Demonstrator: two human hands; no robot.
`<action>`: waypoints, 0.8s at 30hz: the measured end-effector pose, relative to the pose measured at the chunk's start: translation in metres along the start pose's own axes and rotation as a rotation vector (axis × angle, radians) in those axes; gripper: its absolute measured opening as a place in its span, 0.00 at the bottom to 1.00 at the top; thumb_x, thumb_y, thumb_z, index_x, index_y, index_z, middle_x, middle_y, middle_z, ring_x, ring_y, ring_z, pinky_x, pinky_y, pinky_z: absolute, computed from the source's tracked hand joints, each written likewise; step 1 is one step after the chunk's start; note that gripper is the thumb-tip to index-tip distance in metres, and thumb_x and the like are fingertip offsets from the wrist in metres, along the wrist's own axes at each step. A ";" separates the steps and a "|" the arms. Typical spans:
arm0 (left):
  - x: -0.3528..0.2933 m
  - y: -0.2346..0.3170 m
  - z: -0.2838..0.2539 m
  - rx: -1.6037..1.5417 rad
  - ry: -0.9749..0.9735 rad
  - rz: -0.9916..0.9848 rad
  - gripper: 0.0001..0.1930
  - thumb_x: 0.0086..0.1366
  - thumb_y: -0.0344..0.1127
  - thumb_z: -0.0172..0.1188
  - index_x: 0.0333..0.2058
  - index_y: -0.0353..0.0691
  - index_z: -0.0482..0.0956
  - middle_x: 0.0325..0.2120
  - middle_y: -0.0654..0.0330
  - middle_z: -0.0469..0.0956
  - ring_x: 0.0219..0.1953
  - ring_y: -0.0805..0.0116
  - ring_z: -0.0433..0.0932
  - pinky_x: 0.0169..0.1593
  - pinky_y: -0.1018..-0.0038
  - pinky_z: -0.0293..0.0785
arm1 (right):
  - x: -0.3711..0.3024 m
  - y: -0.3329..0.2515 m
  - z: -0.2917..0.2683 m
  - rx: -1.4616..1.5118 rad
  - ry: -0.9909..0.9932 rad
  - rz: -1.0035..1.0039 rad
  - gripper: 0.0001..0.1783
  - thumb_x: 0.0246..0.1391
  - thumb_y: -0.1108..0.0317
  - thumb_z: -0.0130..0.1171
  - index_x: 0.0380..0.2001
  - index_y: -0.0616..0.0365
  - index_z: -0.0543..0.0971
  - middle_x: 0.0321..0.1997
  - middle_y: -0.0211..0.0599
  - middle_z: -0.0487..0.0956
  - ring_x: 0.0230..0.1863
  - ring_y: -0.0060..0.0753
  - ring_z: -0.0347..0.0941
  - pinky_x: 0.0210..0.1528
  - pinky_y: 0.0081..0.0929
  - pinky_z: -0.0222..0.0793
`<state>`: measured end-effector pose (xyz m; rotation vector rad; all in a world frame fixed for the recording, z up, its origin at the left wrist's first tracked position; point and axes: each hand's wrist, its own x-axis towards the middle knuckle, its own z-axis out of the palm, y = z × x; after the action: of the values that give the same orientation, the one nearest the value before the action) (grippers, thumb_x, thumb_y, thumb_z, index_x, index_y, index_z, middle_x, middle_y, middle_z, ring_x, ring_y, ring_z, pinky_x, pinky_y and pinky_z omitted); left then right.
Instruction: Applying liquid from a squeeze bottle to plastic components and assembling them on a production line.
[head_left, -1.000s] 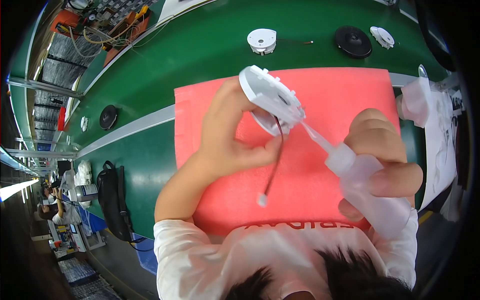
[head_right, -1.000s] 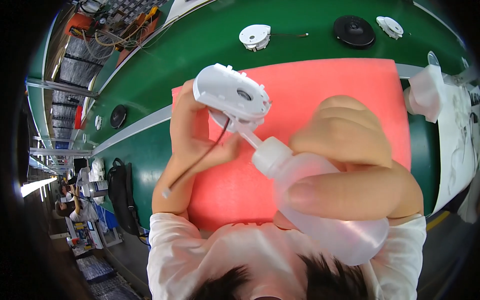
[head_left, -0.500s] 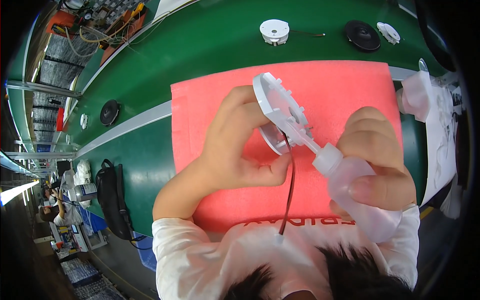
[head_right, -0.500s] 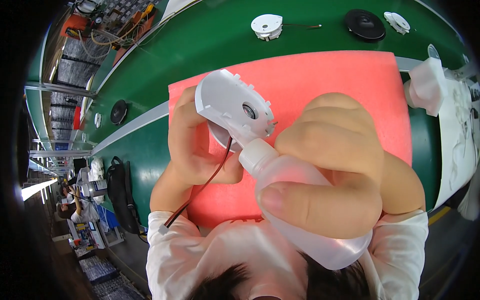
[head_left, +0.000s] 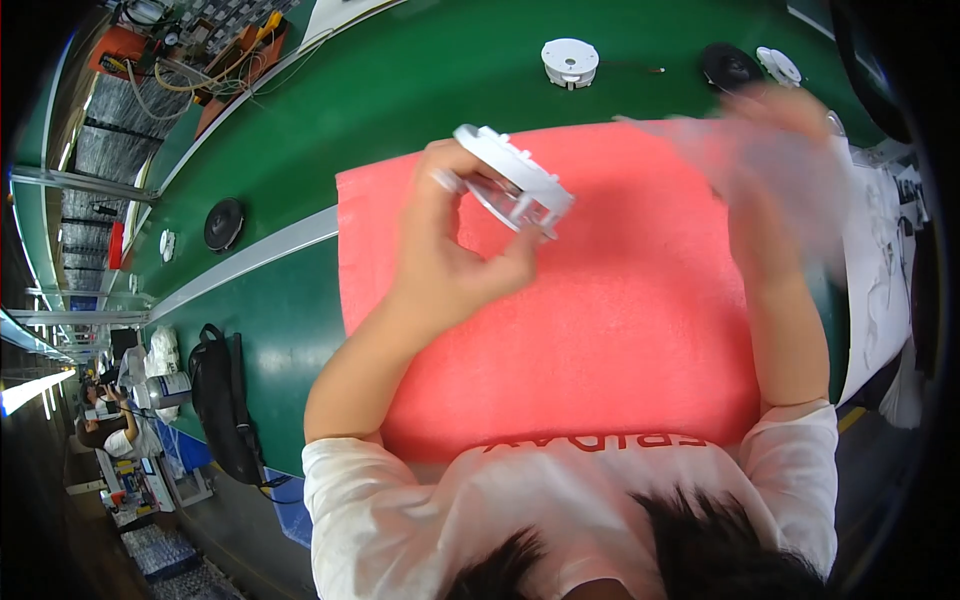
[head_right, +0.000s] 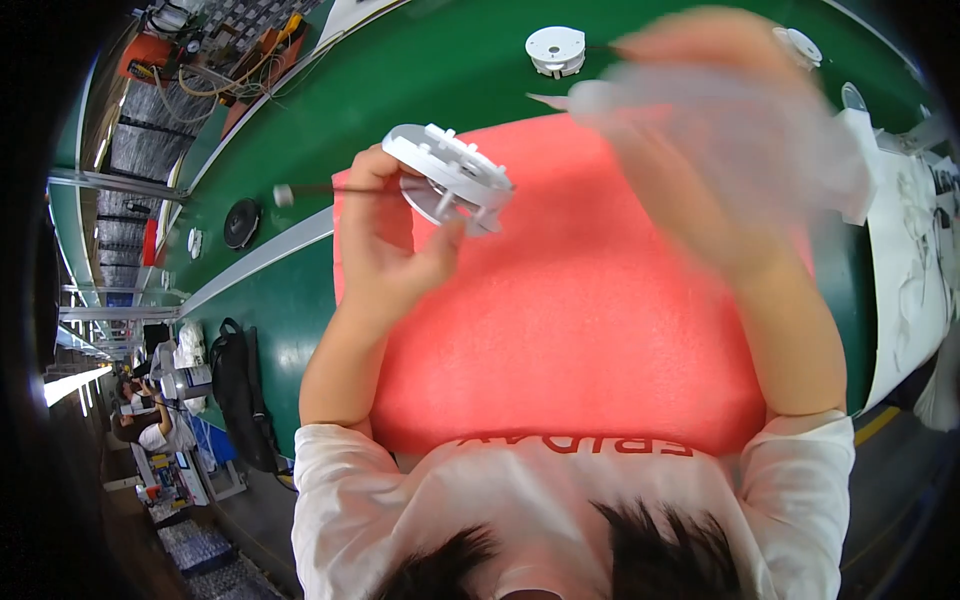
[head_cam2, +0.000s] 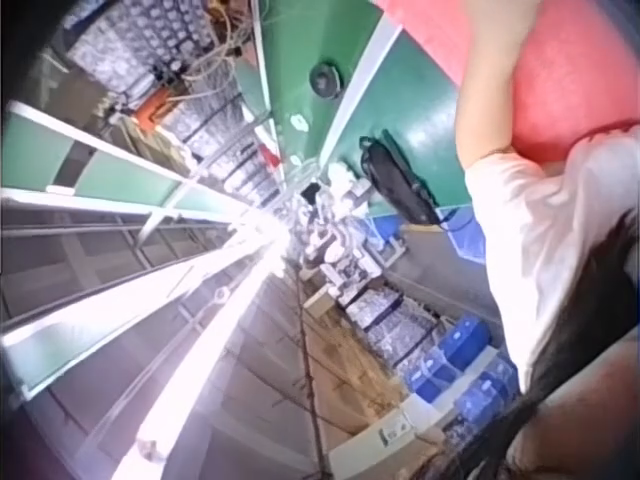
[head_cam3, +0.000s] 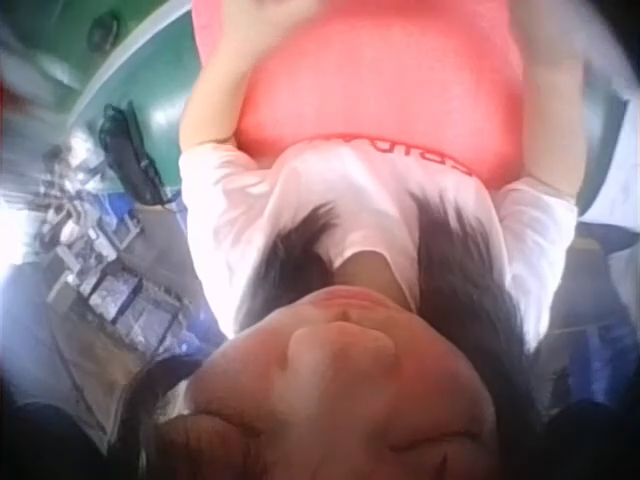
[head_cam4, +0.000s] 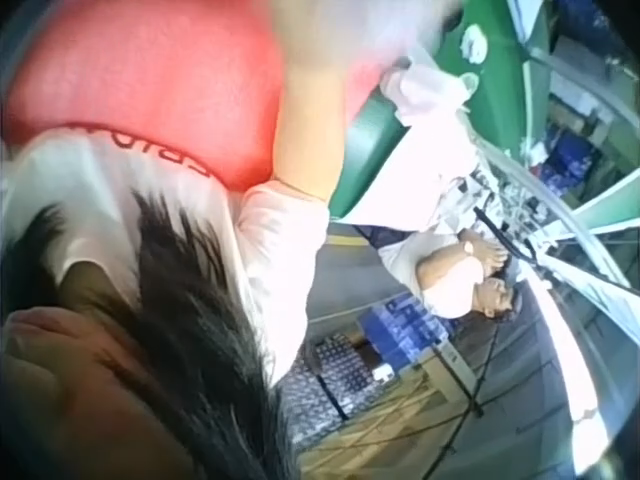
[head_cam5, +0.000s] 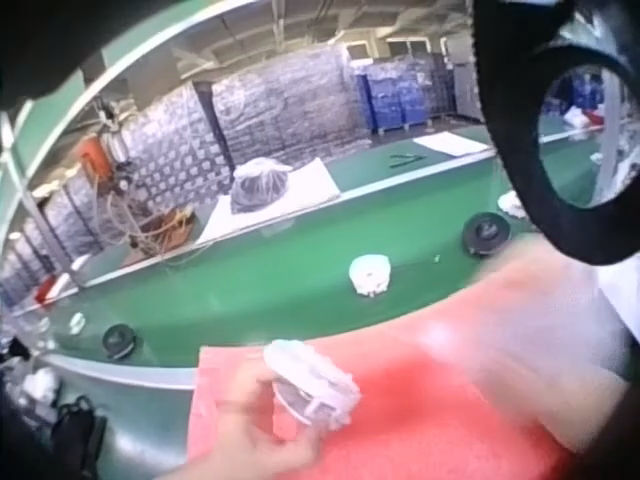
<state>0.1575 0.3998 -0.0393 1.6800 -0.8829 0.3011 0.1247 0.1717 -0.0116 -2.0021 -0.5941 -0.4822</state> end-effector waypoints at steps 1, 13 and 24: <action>0.002 0.003 -0.001 -0.115 -0.022 -0.107 0.18 0.43 0.20 0.55 0.36 0.36 0.64 0.33 0.59 0.67 0.36 0.72 0.68 0.38 0.76 0.66 | 0.005 0.008 -0.004 -0.035 0.017 0.118 0.17 0.44 0.59 0.53 0.36 0.58 0.69 0.26 0.33 0.72 0.22 0.21 0.64 0.21 0.16 0.58; 0.002 -0.003 0.005 -0.972 0.011 -0.919 0.10 0.56 0.38 0.45 0.33 0.39 0.66 0.32 0.58 0.71 0.38 0.64 0.71 0.40 0.66 0.68 | 0.015 0.005 -0.011 0.285 0.161 0.371 0.24 0.44 0.46 0.54 0.25 0.60 0.72 0.21 0.29 0.71 0.21 0.17 0.66 0.19 0.13 0.57; -0.008 0.002 0.013 -0.598 -0.086 -0.514 0.23 0.51 0.37 0.57 0.43 0.34 0.60 0.42 0.50 0.68 0.46 0.58 0.69 0.44 0.65 0.69 | 0.009 -0.004 -0.009 0.306 0.068 0.370 0.36 0.41 0.31 0.45 0.25 0.60 0.71 0.20 0.28 0.69 0.19 0.16 0.65 0.15 0.12 0.53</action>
<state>0.1477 0.3910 -0.0466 1.2960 -0.5004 -0.3598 0.1283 0.1671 0.0005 -1.7413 -0.2285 -0.2168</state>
